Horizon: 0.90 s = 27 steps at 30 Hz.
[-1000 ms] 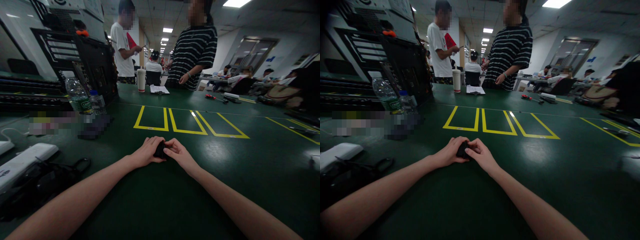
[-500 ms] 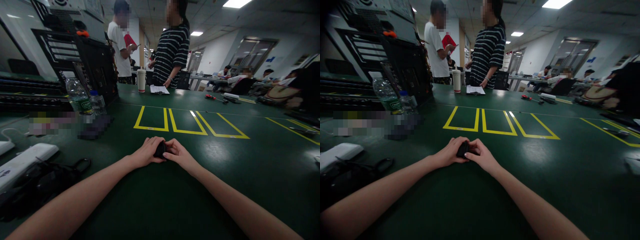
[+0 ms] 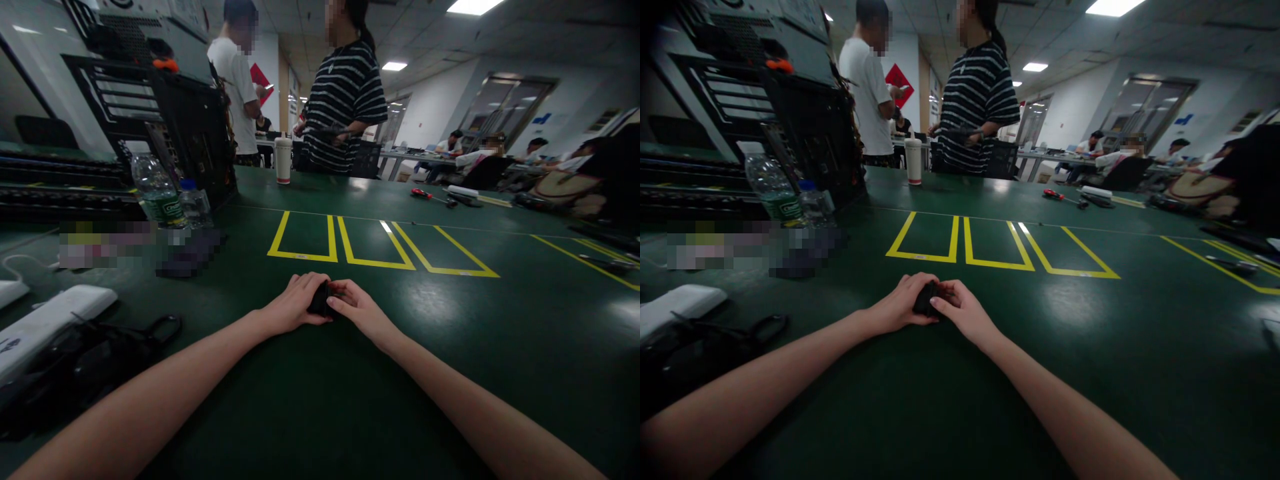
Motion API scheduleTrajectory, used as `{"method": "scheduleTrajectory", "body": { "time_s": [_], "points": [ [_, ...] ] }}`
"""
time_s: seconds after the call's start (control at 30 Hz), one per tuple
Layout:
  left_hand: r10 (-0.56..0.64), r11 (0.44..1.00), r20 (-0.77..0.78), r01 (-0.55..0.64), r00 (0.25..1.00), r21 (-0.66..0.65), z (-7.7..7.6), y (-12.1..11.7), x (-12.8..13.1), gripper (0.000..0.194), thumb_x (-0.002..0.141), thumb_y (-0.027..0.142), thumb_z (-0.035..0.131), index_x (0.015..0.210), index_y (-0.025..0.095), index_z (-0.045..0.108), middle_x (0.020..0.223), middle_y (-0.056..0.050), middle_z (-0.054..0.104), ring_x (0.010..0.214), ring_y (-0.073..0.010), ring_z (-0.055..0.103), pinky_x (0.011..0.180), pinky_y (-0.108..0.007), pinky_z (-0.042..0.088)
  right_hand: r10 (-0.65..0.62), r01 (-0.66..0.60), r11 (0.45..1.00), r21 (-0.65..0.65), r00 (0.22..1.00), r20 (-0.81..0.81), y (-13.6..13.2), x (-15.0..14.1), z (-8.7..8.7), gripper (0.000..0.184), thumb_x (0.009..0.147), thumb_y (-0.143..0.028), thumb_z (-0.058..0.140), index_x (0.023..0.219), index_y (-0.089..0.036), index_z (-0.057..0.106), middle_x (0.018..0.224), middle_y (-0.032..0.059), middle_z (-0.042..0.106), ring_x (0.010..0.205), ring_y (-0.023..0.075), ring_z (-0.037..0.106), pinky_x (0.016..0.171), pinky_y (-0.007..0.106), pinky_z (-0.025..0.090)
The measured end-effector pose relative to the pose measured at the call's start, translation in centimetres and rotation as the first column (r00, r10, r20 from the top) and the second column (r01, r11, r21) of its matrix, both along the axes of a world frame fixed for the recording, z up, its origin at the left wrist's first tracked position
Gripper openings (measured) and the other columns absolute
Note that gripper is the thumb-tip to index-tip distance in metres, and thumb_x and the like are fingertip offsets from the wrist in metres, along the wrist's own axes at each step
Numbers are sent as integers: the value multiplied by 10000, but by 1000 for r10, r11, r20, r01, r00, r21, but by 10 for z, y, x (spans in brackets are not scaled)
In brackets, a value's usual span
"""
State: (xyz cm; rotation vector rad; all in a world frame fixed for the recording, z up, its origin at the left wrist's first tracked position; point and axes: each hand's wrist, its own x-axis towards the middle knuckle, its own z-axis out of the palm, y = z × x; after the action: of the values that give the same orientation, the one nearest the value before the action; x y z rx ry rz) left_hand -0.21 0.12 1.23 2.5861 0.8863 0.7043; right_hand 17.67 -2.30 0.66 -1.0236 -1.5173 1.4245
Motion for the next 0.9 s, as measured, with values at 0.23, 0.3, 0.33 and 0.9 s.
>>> {"method": "scheduleTrajectory", "body": {
  "time_s": [0.23, 0.3, 0.33, 0.9],
  "points": [
    [-4, 1000, 5, 4, 1000, 4, 0, 0, -1, 595, 679, 315, 665, 1147, 208, 311, 1120, -82, 466, 1002, -237, 471, 828, -380, 358, 70, -69, 997, 26, 996, -47, -5, 1, 8, 240, 710, -233, 623, 899, -221, 476, 1008, 7, 534, 992, 171, 531, 867, 365, 425],
    [-13, 1000, 0, 13, 1000, 5, 0, 0, -1, 594, 687, 327, 657, 1152, 207, 306, 1121, -82, 465, 998, -233, 471, 825, -377, 359, 41, -40, 999, 27, 999, -29, -6, 0, 8, 175, 749, -269, 579, 887, -220, 484, 978, 7, 537, 967, 168, 537, 839, 358, 436],
    [-13, 1000, 0, 13, 1000, 8, -1, 0, 0, 598, 688, 332, 655, 1155, 208, 303, 1122, -82, 465, 1000, -233, 470, 826, -378, 357, 23, -22, 999, 34, 999, -26, -5, -1, 8, 158, 760, -280, 565, 883, -220, 487, 959, 5, 539, 954, 165, 539, 831, 353, 438],
    [-11, 1000, 15, 11, 1000, 0, 0, -1, -1, 584, 688, 318, 658, 1146, 208, 314, 1135, -84, 457, 1012, -236, 463, 837, -380, 362, -10, 11, 997, 75, 1000, -16, -6, -2, 5, 155, 752, -288, 568, 881, -228, 507, 937, -3, 542, 914, 161, 550, 802, 335, 448]
  ]
}}
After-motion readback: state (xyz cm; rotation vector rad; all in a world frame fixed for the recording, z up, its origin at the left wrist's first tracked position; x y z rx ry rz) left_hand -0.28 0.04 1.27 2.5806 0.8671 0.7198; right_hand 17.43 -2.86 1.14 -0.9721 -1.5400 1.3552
